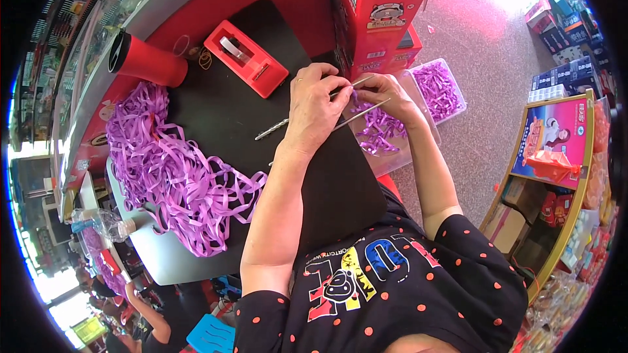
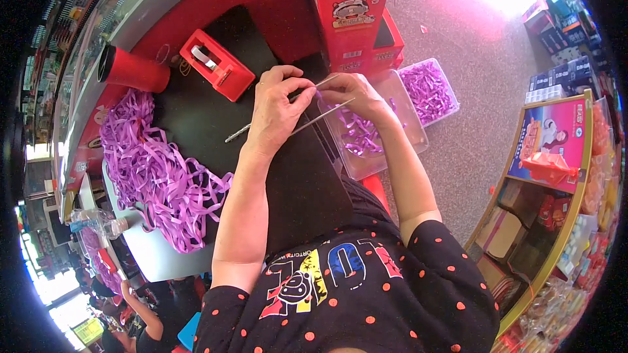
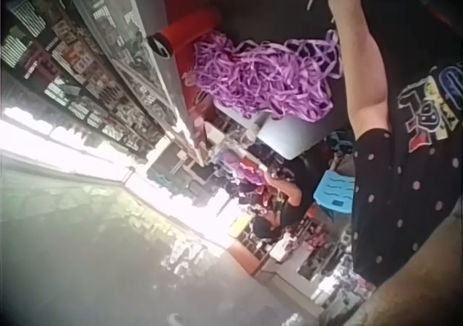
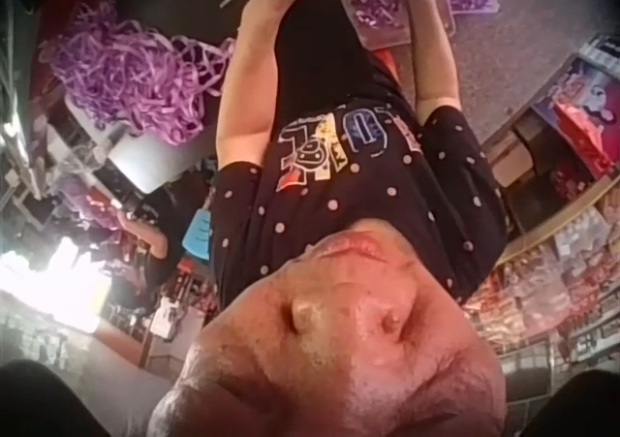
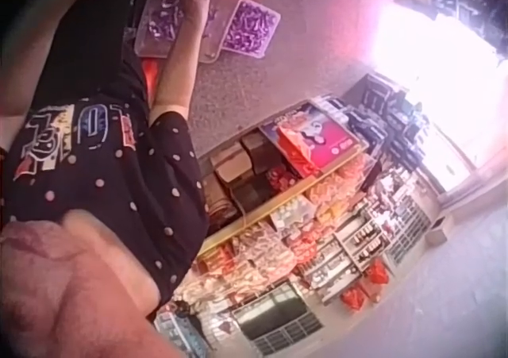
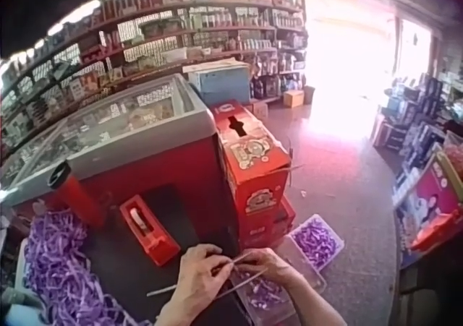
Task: The recorder is wrapping purple ribbons around metal rods to create decorative bows and securing them with tape.
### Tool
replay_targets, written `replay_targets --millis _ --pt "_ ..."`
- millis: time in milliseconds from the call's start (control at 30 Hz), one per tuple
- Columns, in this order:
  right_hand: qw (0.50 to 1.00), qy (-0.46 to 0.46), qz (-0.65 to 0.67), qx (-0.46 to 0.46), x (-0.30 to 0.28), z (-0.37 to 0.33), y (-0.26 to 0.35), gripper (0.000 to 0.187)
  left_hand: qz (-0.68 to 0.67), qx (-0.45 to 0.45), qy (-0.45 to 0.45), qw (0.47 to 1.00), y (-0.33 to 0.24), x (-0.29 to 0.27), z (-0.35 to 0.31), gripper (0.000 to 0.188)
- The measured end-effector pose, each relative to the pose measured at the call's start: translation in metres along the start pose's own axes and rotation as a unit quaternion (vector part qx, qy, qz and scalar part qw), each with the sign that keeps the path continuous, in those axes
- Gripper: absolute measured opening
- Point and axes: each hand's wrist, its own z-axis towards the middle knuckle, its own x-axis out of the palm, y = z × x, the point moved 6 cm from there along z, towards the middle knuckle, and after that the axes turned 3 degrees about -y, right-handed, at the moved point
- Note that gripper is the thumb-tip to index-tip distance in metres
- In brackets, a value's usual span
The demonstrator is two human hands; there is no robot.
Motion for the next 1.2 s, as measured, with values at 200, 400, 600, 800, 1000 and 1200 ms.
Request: replay_targets --millis 200,400,600,800,1000,1200 --pt "0.977 -0.072 -0.189 -0.07 -0.01 0.001 -0.06 0.023 -0.012 -0.016 0.007 1.0 -0.002 0.002 0.001 0.012" --pt "0.982 -0.113 -0.139 0.064 -0.008 -0.008 -0.156 0.02 -0.009 -0.027 0.004 1.0 -0.002 0.001 0.001 0.01" --pt "0.982 -0.143 -0.081 0.095 0.015 -0.03 -0.213 0.027 -0.001 -0.039 0.011 0.999 0.0 0.002 0.001 0.011" --pt "0.935 -0.204 0.237 0.168 0.034 -0.038 -0.239 0.023 0.009 -0.049 0.016 0.999 -0.001 0.0 0.001 0.011" --pt "0.949 -0.212 0.13 0.194 0.045 -0.036 -0.24 0.019 0.018 -0.064 0.032 0.997 -0.003 0.003 0.003 0.013" --pt "0.944 -0.273 -0.04 0.179 0.048 -0.037 -0.226 0.021 0.023 -0.066 0.032 0.997 -0.001 0.002 0.001 0.014"
